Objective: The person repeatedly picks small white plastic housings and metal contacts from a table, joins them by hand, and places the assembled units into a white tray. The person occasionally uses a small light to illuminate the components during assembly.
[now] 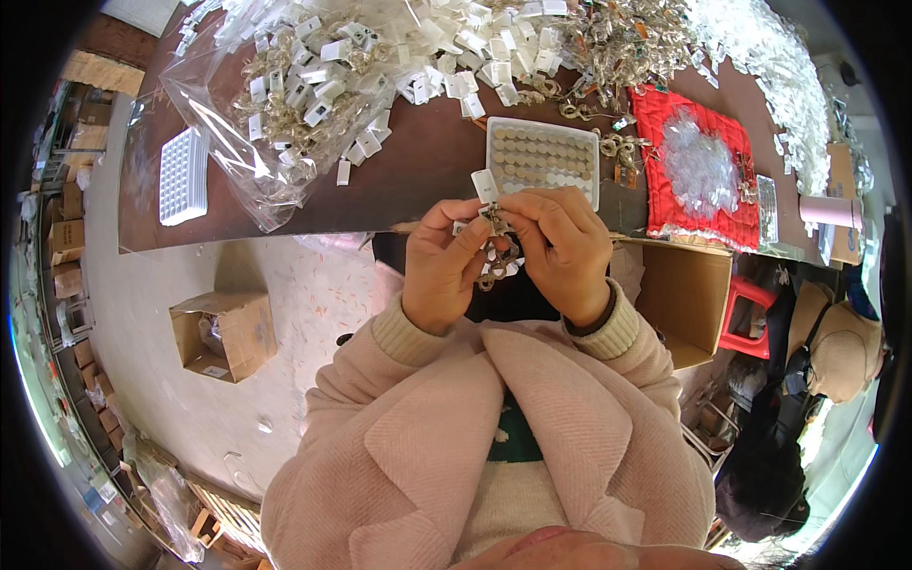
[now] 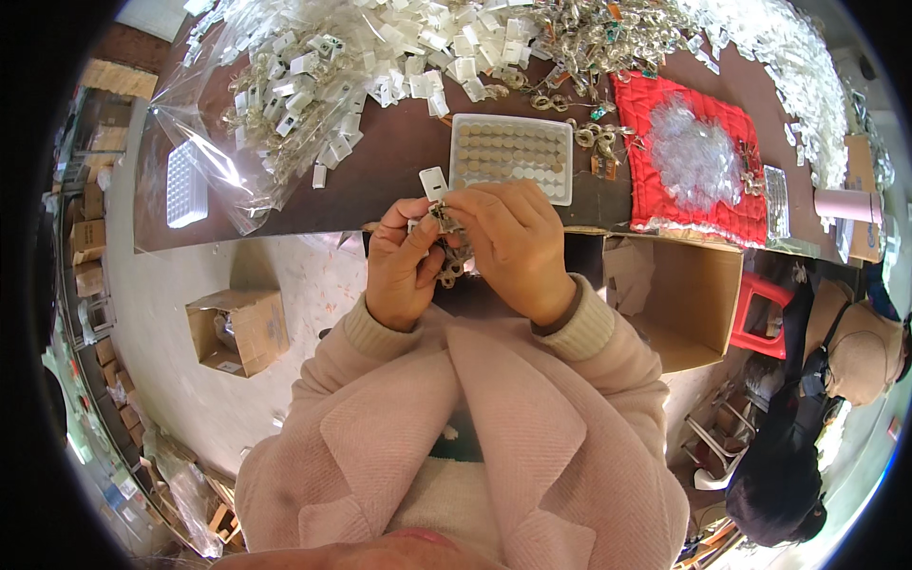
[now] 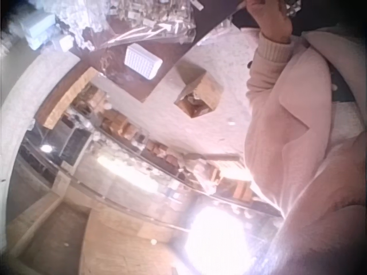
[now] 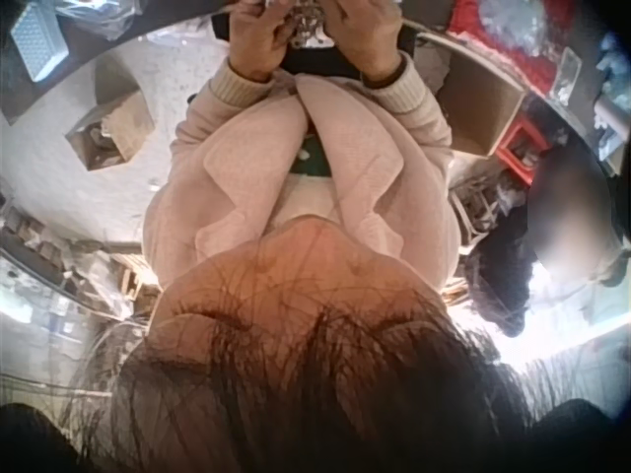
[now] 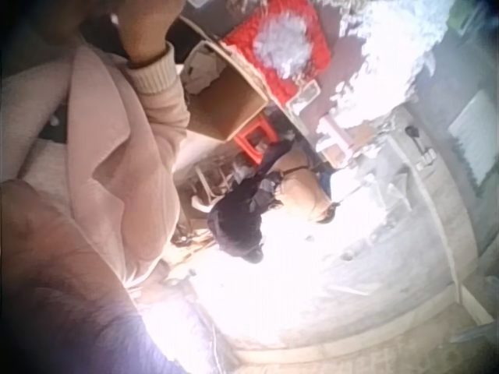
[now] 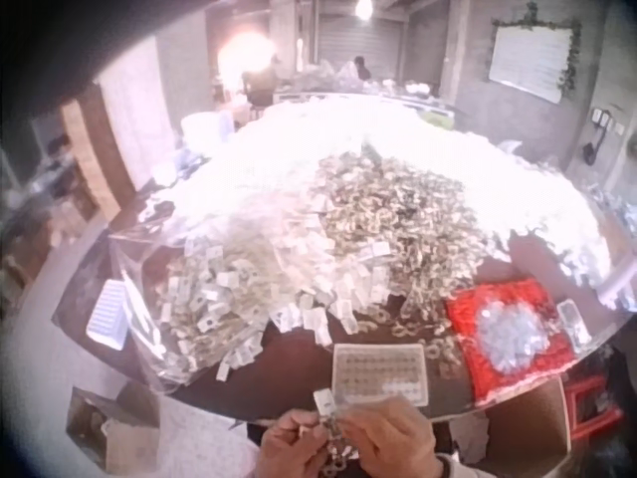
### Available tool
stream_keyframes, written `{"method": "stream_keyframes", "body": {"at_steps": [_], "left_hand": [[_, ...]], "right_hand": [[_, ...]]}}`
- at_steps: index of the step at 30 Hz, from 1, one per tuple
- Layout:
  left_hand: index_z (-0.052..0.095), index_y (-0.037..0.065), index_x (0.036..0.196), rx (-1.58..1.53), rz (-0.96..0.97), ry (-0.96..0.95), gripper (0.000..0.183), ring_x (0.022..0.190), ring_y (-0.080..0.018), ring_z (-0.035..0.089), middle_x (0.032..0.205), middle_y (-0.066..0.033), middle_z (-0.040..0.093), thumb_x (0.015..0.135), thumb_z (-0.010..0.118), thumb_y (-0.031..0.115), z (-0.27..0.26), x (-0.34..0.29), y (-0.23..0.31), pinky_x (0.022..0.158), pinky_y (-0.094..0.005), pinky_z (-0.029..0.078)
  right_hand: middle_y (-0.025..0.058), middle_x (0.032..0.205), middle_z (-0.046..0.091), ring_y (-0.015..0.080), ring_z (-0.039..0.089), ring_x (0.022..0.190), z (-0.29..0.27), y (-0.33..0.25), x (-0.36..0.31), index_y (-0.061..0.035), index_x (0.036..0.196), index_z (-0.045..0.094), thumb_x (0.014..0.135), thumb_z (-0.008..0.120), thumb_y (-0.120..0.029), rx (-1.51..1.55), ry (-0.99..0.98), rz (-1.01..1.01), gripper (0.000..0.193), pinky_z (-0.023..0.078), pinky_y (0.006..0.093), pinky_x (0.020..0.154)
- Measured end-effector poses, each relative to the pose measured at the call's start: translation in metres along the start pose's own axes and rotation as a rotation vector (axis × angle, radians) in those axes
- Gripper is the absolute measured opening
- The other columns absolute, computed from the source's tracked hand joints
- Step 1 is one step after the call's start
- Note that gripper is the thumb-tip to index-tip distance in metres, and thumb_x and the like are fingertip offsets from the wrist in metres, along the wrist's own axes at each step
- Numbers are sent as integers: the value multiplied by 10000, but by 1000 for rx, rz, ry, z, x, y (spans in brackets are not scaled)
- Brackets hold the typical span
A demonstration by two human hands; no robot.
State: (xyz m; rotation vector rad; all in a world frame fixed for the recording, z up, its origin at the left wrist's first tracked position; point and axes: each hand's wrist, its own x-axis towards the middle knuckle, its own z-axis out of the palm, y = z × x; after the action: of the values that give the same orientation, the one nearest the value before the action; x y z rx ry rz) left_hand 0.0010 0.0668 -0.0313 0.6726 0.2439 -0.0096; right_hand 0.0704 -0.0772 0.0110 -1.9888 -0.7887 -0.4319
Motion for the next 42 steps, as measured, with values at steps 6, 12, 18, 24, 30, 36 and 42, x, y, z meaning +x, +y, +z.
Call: {"method": "stream_keyframes", "body": {"at_steps": [6,12,18,24,30,36,42], "left_hand": [[605,17,1136,-19,32,79,152,749,-121,648,946,-45,658,986,617,37,5,-2,-9,658,-248,550],[648,50,1128,51,94,46,140,627,-52,572,976,-65,699,992,638,83,5,6,-17,439,-165,340],[623,61,1126,105,54,74,140,703,-3,520,942,29,637,994,631,103,21,5,-15,545,-163,373],[623,24,1131,-67,-67,-38,208,737,-78,603,1007,-100,692,971,668,148,24,-8,-3,483,-147,364],[618,17,1161,-131,-184,-80,273,769,-114,643,1023,-126,709,955,697,178,27,-12,-2,571,-142,455],[613,38,1216,-197,-197,-115,299,791,-58,530,957,-6,621,987,664,224,31,-12,4,626,-162,435],[603,41,1234,-271,-209,-15,306,735,-27,522,888,20,595,1007,634,243,41,-12,2,519,-121,379]], "right_hand": [[95,838,704,282,655,773,-12,-1,7,-37,881,709,796,723,49,93,-147,110,122,514,354,704],[102,950,692,306,634,851,-19,-7,3,-50,974,735,810,732,-25,160,-85,46,165,490,380,764],[143,1060,660,336,641,940,-18,-14,-10,-21,1069,723,814,724,-46,53,41,-51,256,499,417,817],[126,1062,695,168,663,915,-30,-4,-16,48,1142,676,984,623,-101,413,-15,279,223,512,270,836],[62,931,727,82,654,828,-26,0,-7,26,1059,691,912,717,-53,878,-44,716,169,531,237,725],[129,1069,710,228,702,939,-27,-2,-8,-8,1008,720,792,740,84,622,4,62,236,558,314,812],[127,1089,689,270,680,1030,-27,0,-7,-3,993,727,761,719,117,536,-42,-60,261,546,349,883]]}}
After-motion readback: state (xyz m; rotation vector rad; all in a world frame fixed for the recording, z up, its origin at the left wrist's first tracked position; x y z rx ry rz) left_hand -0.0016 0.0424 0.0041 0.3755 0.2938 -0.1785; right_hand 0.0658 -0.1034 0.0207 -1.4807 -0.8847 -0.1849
